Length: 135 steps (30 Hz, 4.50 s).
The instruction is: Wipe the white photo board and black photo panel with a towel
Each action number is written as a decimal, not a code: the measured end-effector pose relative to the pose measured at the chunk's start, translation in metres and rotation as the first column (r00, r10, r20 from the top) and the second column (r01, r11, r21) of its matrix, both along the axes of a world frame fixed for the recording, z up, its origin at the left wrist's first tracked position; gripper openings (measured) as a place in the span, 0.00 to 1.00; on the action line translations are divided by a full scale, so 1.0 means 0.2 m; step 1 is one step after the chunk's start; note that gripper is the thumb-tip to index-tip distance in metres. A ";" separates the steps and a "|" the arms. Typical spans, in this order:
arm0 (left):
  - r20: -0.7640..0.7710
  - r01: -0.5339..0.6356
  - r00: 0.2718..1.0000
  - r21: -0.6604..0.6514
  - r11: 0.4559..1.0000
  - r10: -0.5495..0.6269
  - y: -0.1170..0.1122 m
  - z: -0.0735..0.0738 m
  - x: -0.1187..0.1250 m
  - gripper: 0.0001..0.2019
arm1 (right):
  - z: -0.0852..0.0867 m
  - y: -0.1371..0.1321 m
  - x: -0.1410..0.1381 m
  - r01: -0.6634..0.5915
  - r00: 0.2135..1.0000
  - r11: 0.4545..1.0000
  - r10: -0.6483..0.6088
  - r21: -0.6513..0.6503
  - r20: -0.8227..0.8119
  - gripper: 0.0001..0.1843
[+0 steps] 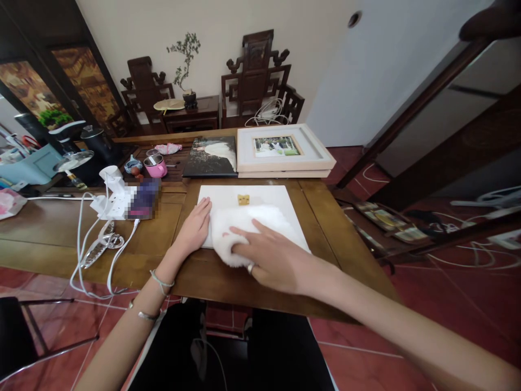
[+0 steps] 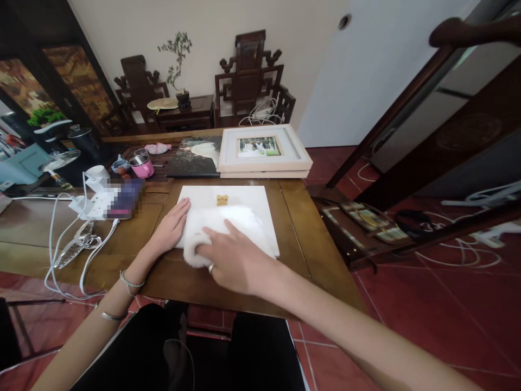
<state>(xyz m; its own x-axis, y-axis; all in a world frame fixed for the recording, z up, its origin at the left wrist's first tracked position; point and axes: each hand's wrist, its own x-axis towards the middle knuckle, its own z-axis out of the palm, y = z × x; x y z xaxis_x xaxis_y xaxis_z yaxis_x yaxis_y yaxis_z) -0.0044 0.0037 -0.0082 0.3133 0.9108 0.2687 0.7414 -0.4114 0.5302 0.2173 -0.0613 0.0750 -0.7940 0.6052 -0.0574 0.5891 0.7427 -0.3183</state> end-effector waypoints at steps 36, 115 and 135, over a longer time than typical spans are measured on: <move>0.039 -0.008 0.999 0.032 0.999 0.006 -0.01 0.04 0.01 0.22 | -0.03 0.63 -0.34 0.249 0.953 0.967 -0.236 0.047 -0.189 0.14; 0.056 -0.008 0.998 0.022 1.000 0.007 -0.01 0.02 0.01 0.22 | -0.14 -0.15 0.58 0.206 0.977 0.975 -0.210 -0.086 -0.041 0.16; 0.067 -0.004 0.998 0.009 1.000 0.003 -0.02 0.02 0.01 0.22 | -0.19 0.18 0.07 0.138 0.987 0.967 -0.116 0.214 -0.115 0.21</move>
